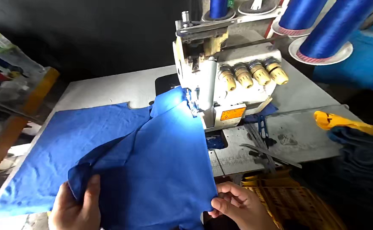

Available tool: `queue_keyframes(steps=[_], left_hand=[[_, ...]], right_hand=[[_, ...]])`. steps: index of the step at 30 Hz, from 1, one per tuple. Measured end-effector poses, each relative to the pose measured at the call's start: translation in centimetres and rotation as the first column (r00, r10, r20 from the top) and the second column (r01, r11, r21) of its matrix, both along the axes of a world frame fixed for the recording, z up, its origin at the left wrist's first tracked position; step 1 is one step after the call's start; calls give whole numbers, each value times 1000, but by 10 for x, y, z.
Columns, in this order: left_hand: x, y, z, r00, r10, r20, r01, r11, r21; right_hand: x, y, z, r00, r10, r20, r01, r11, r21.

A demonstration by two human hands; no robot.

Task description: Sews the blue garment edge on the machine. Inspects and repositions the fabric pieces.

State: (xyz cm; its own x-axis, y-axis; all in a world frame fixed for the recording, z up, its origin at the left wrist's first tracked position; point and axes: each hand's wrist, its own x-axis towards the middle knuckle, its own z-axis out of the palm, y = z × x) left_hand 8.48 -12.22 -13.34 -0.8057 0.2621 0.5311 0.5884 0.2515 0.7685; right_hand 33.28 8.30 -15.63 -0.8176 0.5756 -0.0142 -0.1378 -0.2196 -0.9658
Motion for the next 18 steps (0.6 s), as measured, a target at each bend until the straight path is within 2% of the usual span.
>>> queue_keyframes(steps=[3, 6, 11, 15, 18], left_hand=[[-14, 14, 5, 1000, 17, 0, -17, 1000, -2], [-30, 24, 9, 998, 58, -18, -60, 996, -70], [-60, 40, 13, 997, 66, -34, -70, 990, -125], [-87, 54, 17, 991, 64, -117, -78, 990, -117], [-93, 71, 24, 990, 92, -103, -118, 953, -280]], right_hand=[[-16, 11, 6, 999, -12, -44, 13, 1000, 28], [-32, 23, 11, 996, -32, -80, 34, 999, 25], [-61, 46, 22, 990, -105, -91, 110, 993, 46], [-79, 59, 33, 990, -134, -50, 137, 990, 45], [-86, 59, 37, 989, -144, -20, 144, 989, 37]])
